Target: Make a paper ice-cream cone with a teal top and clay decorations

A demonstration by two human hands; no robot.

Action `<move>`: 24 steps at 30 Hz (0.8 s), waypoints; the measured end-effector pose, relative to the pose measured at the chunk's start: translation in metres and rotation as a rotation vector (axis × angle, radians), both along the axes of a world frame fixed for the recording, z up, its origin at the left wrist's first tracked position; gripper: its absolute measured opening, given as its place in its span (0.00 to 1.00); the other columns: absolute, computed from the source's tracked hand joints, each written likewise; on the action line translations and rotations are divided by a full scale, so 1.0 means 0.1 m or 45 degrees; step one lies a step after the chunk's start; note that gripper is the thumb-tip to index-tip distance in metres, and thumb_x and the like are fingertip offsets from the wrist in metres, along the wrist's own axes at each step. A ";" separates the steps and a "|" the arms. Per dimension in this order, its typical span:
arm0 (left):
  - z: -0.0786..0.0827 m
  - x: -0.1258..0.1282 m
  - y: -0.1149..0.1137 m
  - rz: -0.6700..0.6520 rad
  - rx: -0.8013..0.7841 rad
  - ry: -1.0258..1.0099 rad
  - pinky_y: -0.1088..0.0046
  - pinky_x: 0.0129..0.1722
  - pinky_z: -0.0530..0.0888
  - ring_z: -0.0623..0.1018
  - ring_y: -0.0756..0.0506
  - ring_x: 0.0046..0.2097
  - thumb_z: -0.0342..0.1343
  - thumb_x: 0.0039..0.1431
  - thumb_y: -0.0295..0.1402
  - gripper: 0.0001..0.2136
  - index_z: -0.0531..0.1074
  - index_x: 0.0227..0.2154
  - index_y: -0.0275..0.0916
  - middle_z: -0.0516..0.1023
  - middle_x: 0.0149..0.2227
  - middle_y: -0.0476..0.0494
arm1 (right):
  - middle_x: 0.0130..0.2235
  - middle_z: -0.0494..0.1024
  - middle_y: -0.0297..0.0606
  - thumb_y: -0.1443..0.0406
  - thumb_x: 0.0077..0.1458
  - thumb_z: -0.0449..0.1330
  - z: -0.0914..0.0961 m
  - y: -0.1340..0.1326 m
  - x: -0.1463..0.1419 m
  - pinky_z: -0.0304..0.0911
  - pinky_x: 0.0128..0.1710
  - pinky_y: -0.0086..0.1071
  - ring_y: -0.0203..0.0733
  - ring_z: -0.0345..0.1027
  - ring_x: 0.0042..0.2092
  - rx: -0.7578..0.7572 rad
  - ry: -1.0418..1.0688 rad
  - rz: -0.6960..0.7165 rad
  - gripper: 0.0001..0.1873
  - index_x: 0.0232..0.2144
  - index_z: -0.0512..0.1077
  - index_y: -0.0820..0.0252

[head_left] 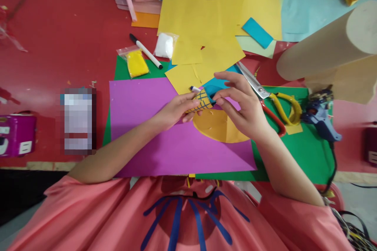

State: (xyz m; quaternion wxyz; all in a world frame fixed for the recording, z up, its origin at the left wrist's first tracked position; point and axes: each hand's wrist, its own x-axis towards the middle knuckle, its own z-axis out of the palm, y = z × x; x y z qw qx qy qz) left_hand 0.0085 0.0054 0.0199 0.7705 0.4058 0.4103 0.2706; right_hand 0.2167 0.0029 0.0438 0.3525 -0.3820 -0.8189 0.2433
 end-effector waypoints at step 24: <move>0.02 0.02 -0.02 0.017 -0.067 -0.085 0.80 0.14 0.55 0.60 0.60 0.14 0.64 0.48 0.48 0.21 0.66 0.33 0.36 0.70 0.22 0.56 | 0.61 0.70 0.45 0.66 0.61 0.58 0.09 -0.01 0.04 0.66 0.58 0.51 0.50 0.64 0.62 -0.045 -0.058 0.123 0.04 0.39 0.72 0.54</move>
